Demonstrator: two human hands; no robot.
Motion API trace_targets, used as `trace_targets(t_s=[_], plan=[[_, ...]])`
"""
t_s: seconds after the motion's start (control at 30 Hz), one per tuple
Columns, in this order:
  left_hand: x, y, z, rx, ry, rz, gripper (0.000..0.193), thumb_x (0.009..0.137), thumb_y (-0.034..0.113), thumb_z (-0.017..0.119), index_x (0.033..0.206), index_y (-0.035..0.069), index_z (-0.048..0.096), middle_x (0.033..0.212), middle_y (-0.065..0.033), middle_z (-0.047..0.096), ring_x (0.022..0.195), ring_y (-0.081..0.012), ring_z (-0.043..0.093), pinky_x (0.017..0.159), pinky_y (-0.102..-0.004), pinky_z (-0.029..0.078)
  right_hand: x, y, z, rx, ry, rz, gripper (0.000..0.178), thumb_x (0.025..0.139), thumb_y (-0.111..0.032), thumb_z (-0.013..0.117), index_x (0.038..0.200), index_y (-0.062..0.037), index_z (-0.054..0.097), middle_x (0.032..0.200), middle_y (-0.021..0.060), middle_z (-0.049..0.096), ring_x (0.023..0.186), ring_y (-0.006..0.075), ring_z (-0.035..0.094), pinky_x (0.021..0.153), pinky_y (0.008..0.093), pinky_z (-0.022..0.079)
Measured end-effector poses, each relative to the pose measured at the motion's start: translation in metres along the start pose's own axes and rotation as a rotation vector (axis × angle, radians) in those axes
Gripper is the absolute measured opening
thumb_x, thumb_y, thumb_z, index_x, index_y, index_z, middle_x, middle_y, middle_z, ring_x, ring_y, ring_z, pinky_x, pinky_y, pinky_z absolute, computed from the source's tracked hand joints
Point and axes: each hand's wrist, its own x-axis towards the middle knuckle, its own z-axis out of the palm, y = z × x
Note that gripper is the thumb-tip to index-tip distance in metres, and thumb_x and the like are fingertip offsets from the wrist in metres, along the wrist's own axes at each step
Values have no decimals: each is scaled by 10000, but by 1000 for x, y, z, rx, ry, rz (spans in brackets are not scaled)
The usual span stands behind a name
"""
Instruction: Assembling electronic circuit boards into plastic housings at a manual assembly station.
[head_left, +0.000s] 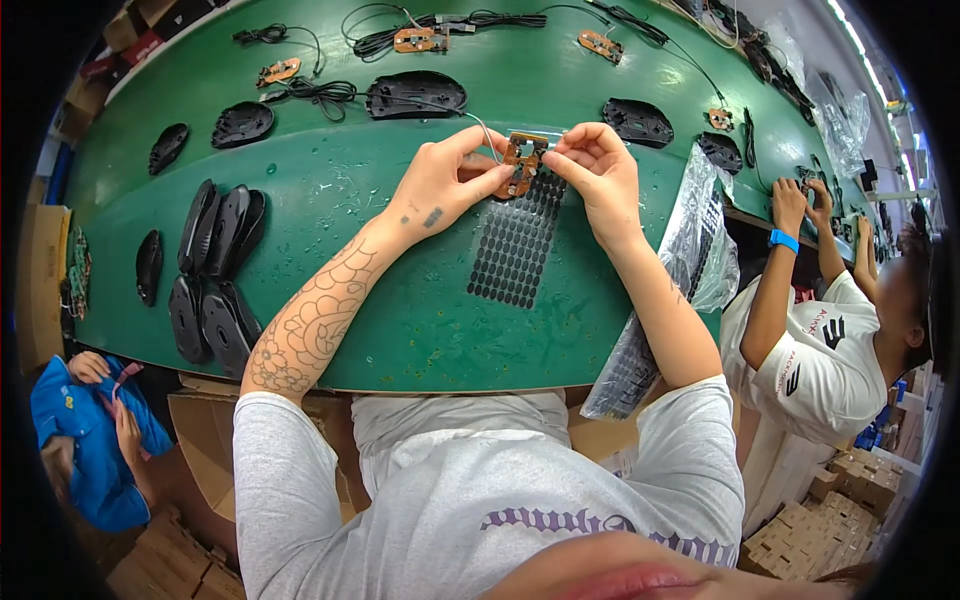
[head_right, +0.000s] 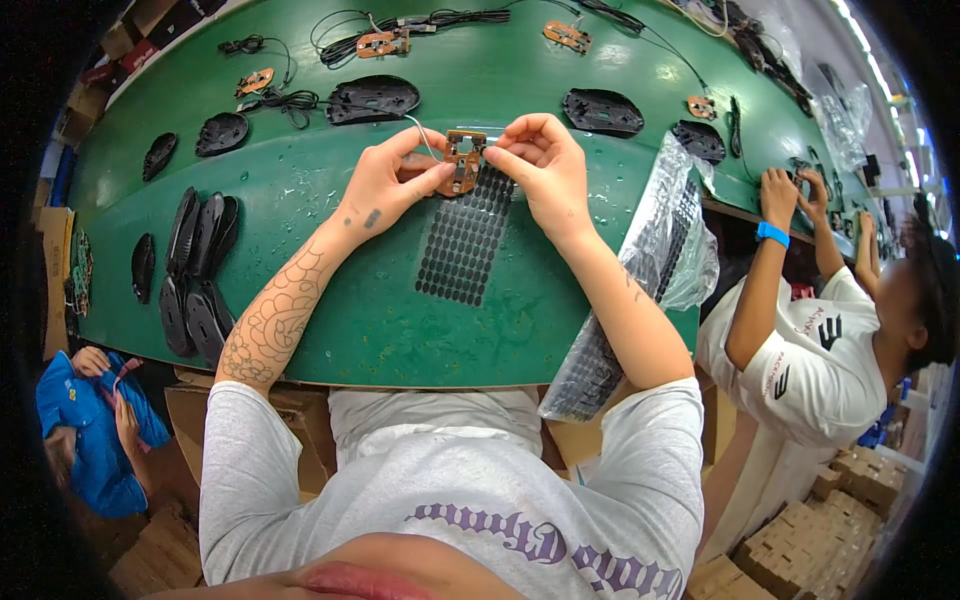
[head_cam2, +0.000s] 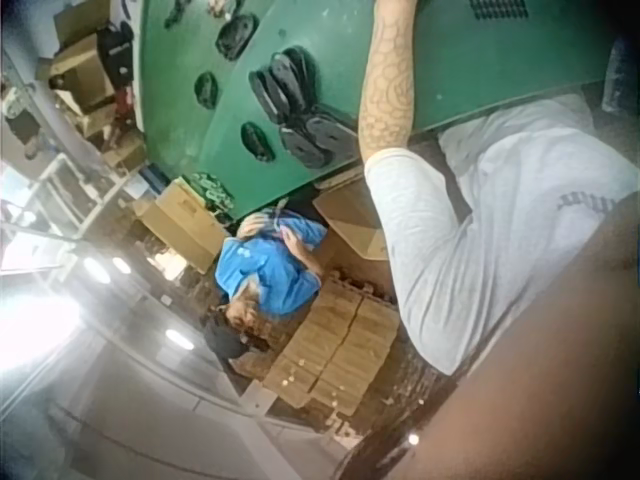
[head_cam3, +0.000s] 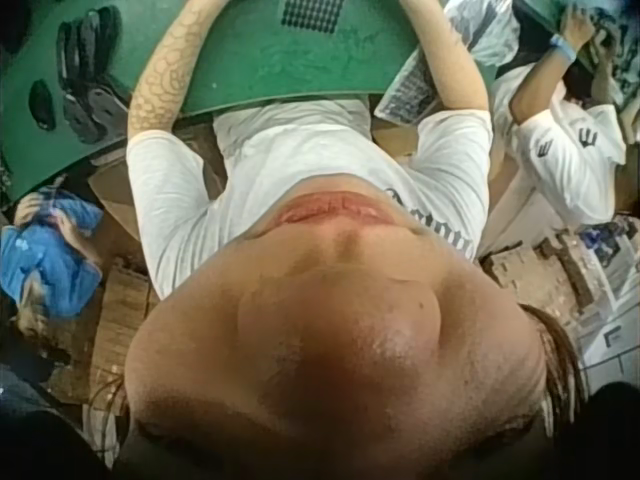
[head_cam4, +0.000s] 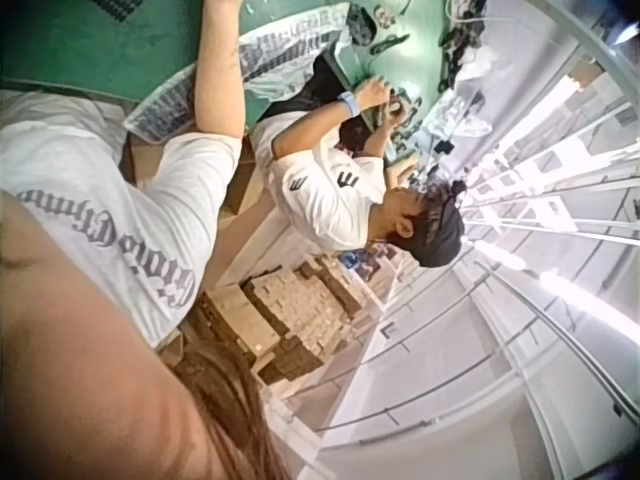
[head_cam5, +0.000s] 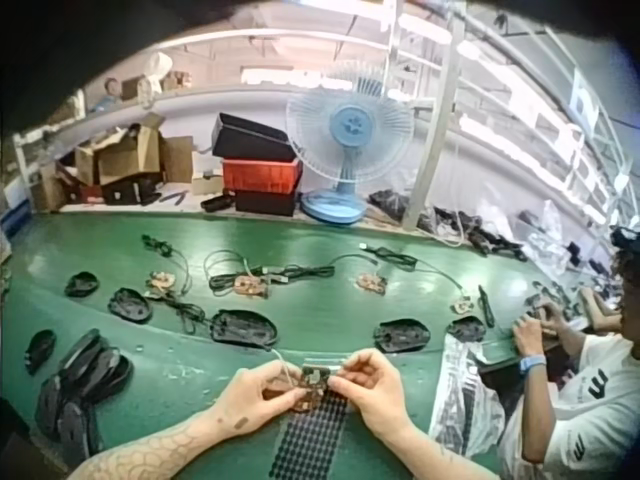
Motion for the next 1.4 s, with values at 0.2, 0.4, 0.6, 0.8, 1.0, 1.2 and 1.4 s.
trace_targets(t_s=[0.2,0.4,0.6,0.8,1.0,1.2,1.4], plan=[[-1,-2,1,63,-16,41,230,878,21,653,1101,7,596,890,-91,740,774,-122,705,685,-199,524,-3,-2,3,-63,25,-45,262,785,58,721,981,-14,564,890,77,623,798,121,619,779,230,523],[-1,-2,2,70,-13,58,246,881,3,646,1120,-7,588,913,-97,735,797,-133,707,711,-205,532,-8,-4,6,-165,39,-113,231,792,50,710,964,-22,574,886,66,634,763,112,615,749,220,518],[0,-4,1,57,-31,50,260,887,-10,639,1139,-18,576,934,-106,731,805,-142,707,736,-211,540,-10,-3,9,-192,57,-146,204,797,49,698,941,-29,577,893,64,643,753,109,618,726,217,512],[0,-8,2,14,-1,79,243,867,17,661,1106,13,614,855,-84,743,762,-120,708,658,-192,513,-9,-5,7,-107,52,-66,211,803,26,708,970,-23,589,915,72,651,798,110,624,757,226,512],[0,-9,-2,-47,-51,77,245,873,15,656,1114,17,616,859,-86,734,768,-120,701,665,-196,514,-3,-8,2,-28,-96,131,164,879,-27,656,1030,-25,590,983,79,648,870,127,614,834,231,495],[1,0,-2,-164,-36,11,213,905,83,641,1109,19,627,964,-68,702,729,-121,667,654,-206,493,-2,2,2,-53,-113,45,164,939,-89,600,1090,-27,588,1052,100,650,920,145,623,843,253,501],[4,-7,10,477,127,302,179,886,166,652,1037,71,673,997,-20,654,711,-137,631,638,-251,485,13,5,-20,338,76,135,189,965,-114,569,1128,-19,575,1079,111,649,952,168,631,844,272,506]])
